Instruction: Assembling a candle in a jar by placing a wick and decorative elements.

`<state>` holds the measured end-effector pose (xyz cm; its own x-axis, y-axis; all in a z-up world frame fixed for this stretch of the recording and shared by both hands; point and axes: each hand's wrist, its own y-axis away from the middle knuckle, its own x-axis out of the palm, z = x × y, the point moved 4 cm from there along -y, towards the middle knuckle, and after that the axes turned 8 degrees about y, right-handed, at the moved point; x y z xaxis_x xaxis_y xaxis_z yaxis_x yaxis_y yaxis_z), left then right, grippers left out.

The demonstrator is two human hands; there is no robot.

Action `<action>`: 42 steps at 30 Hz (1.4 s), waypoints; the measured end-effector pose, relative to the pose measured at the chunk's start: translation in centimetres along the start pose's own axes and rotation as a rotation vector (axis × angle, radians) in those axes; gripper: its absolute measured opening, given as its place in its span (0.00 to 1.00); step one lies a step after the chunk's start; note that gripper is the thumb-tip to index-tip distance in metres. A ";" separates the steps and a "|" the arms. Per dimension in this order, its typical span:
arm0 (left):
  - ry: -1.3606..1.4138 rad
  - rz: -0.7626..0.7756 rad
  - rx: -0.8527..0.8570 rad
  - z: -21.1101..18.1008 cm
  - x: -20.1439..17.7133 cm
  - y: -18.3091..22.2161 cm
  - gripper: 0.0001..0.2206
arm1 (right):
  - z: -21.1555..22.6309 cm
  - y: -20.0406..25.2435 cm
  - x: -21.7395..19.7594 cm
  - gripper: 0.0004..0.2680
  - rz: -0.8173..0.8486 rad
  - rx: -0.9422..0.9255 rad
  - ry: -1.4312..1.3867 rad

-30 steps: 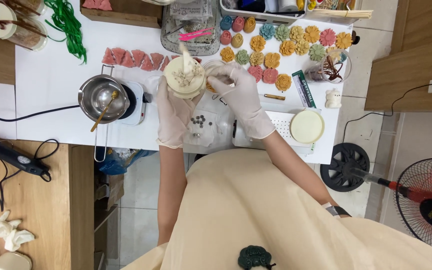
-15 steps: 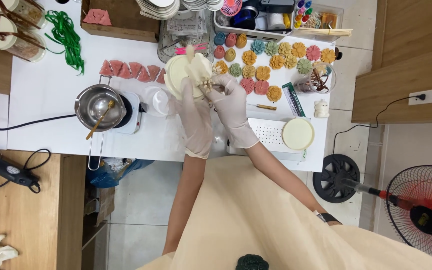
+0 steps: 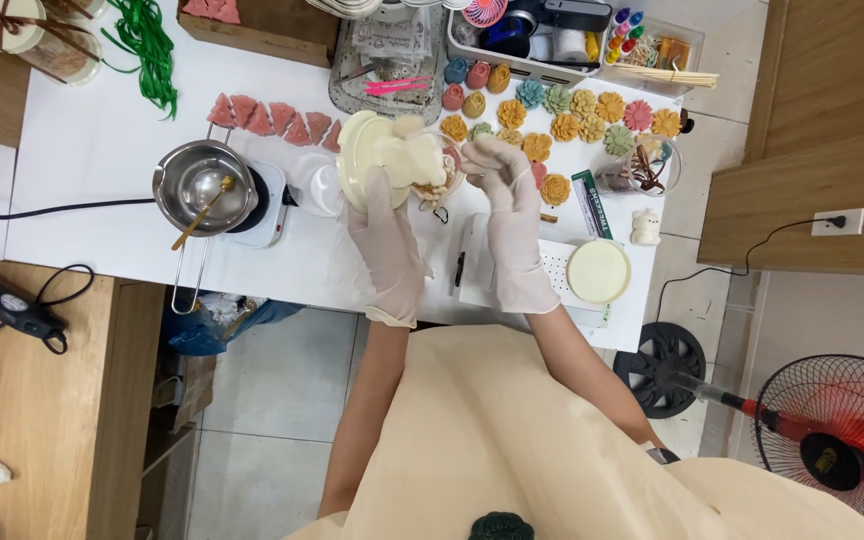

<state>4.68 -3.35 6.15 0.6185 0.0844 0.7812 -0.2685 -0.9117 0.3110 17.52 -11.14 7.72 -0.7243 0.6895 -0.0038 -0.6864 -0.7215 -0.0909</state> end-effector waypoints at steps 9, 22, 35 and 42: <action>-0.227 0.019 0.072 1.9 -1.0 1.0 0.12 | 1.6 -1.5 1.0 0.16 0.240 0.259 0.201; -0.511 -0.003 -0.010 3.0 -2.0 0.8 0.07 | -1.2 -2.6 -0.8 0.15 0.460 0.500 0.488; -0.472 -0.014 -0.059 4.1 -4.0 -1.0 0.11 | -5.0 -1.7 -0.7 0.10 0.471 0.561 0.246; -0.484 0.023 -0.057 4.7 -5.0 -2.5 0.12 | -6.5 -3.1 -2.1 0.11 0.452 0.580 0.221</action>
<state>5.76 -3.37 -1.08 0.8806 -0.1444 0.4513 -0.3179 -0.8864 0.3367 21.57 -9.90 1.53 -0.9546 0.2723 -0.1206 -0.2952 -0.8120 0.5035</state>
